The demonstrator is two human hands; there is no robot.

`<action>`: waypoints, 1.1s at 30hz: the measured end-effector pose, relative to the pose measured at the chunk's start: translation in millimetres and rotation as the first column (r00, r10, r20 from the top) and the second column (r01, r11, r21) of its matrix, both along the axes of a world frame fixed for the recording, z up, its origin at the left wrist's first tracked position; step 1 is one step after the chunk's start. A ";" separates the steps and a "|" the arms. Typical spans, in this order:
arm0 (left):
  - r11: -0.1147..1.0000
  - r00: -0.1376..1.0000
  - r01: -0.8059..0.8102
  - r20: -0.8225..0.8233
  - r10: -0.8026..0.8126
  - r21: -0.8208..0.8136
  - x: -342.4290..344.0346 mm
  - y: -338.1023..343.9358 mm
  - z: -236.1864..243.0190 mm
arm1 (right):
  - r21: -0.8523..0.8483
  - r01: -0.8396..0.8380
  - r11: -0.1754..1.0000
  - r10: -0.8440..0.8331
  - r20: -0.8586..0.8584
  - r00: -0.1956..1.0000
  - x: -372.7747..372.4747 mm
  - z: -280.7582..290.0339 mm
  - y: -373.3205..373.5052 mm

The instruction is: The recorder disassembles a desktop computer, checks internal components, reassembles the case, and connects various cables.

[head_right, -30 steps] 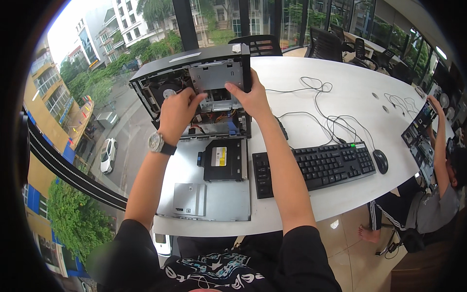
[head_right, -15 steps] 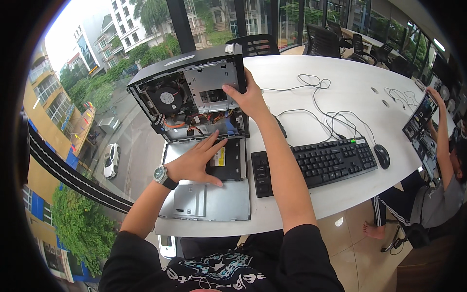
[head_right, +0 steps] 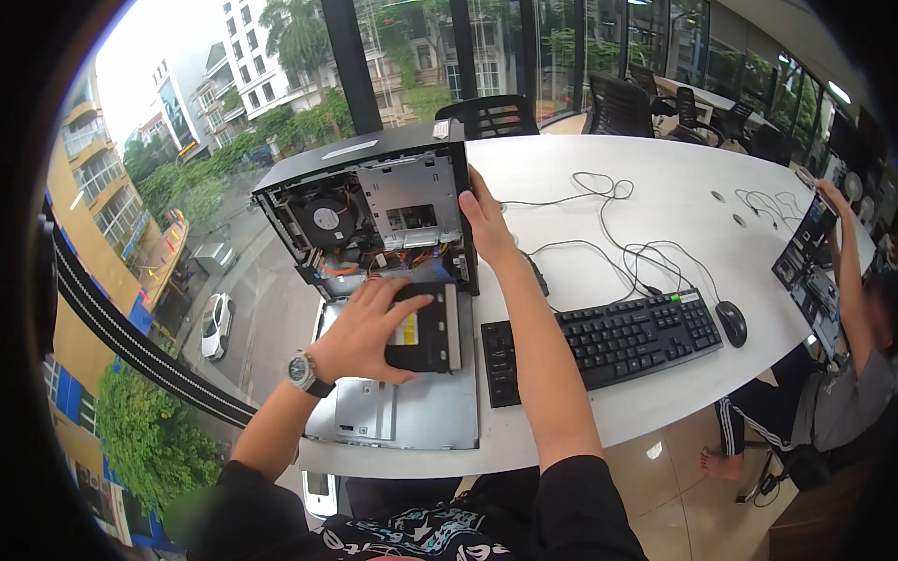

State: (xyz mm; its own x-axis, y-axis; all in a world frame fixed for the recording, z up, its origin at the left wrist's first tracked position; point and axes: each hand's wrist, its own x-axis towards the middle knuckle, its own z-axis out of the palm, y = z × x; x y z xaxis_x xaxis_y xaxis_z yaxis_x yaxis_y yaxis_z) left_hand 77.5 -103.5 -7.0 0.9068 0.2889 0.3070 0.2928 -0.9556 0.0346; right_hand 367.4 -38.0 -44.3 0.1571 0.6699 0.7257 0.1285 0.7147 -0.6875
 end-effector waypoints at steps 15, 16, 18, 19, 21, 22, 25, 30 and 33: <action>0.850 0.958 -0.161 0.285 0.014 0.501 35.5 58.8 61.2 | -0.024 -0.177 0.984 0.173 -0.125 0.977 -3.4 -2.1 0.3; 0.838 0.954 -0.178 0.299 0.019 0.515 38.7 60.6 58.7 | -0.024 -0.183 0.983 0.178 -0.139 0.974 -3.8 -1.3 0.2; 0.830 0.944 -0.207 0.330 0.030 0.517 42.7 63.6 53.5 | -0.025 -0.164 0.986 0.159 -0.131 0.979 -4.4 0.0 0.9; 0.827 0.943 -0.207 0.332 0.026 0.523 44.6 65.3 50.9 | -0.046 -0.122 0.991 0.114 -0.136 0.984 -4.8 0.4 1.3; 0.814 0.930 -0.242 0.365 0.039 0.528 48.2 68.6 45.8 | -0.015 -0.107 0.994 0.104 -0.117 0.988 -6.1 0.6 1.3; 0.811 0.929 -0.248 0.368 0.043 0.531 49.7 70.3 43.5 | -0.019 -0.060 0.998 0.057 -0.128 0.990 -7.0 0.5 0.7; 0.816 0.922 -0.245 0.386 0.029 0.523 53.1 77.4 38.9 | -0.033 0.010 0.999 -0.011 -0.031 0.999 -10.1 0.9 -2.1; 0.861 0.951 -0.170 0.309 0.015 0.480 52.8 90.0 34.2 | -0.025 0.003 1.000 -0.005 -0.060 0.998 -14.2 1.8 -5.1; 0.822 0.969 -0.175 0.244 0.046 0.542 55.7 95.4 28.5 | 0.002 0.037 0.999 -0.037 -0.070 0.997 -16.0 0.6 -4.7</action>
